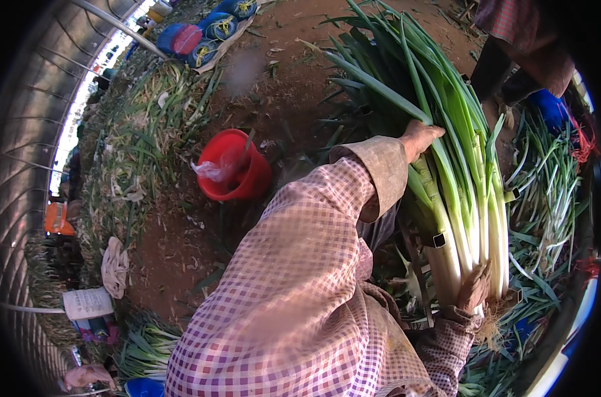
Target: The person gathers leeks from a large pile, aligns them by hand, and places them into a rectangular metal bundling frame. They repeatedly add leeks to the frame, adjust the bundle, and occasionally reach for a plastic bag from a nearby red bucket.
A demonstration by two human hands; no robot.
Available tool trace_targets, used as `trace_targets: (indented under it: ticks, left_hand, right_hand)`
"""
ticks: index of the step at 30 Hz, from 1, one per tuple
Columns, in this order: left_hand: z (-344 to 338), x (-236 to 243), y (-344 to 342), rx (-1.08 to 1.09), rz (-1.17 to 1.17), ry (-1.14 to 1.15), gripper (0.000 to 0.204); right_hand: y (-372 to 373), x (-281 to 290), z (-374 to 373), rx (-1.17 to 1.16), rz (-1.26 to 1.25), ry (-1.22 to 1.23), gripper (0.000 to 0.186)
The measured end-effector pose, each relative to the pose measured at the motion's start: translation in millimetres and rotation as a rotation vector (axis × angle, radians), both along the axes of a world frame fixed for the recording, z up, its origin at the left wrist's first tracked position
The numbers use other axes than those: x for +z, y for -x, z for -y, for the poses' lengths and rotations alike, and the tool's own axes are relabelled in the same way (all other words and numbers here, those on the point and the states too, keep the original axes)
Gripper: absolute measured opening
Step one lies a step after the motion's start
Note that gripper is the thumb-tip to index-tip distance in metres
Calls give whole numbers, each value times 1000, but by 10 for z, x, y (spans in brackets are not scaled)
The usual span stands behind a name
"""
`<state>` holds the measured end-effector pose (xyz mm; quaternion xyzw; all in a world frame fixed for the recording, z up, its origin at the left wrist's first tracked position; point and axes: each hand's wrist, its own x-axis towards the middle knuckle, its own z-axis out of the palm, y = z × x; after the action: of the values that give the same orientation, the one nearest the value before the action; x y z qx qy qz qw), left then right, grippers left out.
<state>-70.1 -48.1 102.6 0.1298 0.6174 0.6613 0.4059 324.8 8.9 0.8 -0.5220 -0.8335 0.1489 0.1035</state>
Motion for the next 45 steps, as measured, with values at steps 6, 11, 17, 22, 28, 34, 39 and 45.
trace_targets:
  ticks: [6,11,17,22,28,34,39,45]
  left_hand:
    - [218,467,98,329,-91,-178,61]
    - [1411,634,1006,472,-133,-288,66]
    - [3693,-980,1181,479,-1005,576,58]
    - [4896,-1390,852,120,-1084,1407,45]
    - [5063,-1325,990,-37,-1111,1270,18]
    - [4971,-1414,526,21,-1132,954,25]
    - [4990,-1514,196,-130,-1142,814,29]
    - [4611,-938,624,67,-1219,623,35]
  right_hand:
    - [-82,74,-71,66,-36,-22,57]
    - [-266,-85,-205,227,-113,-84,41]
    - [-476,-170,-473,-116,-146,341,65]
    - [-581,-253,-532,-87,-185,179,66]
    - [-682,-386,-656,-79,-175,113,63]
    - [-911,-488,-792,-62,-85,48,55]
    - [-996,-543,-891,-78,-78,3,49]
    - [-1073,-678,-888,-88,53,-88,42]
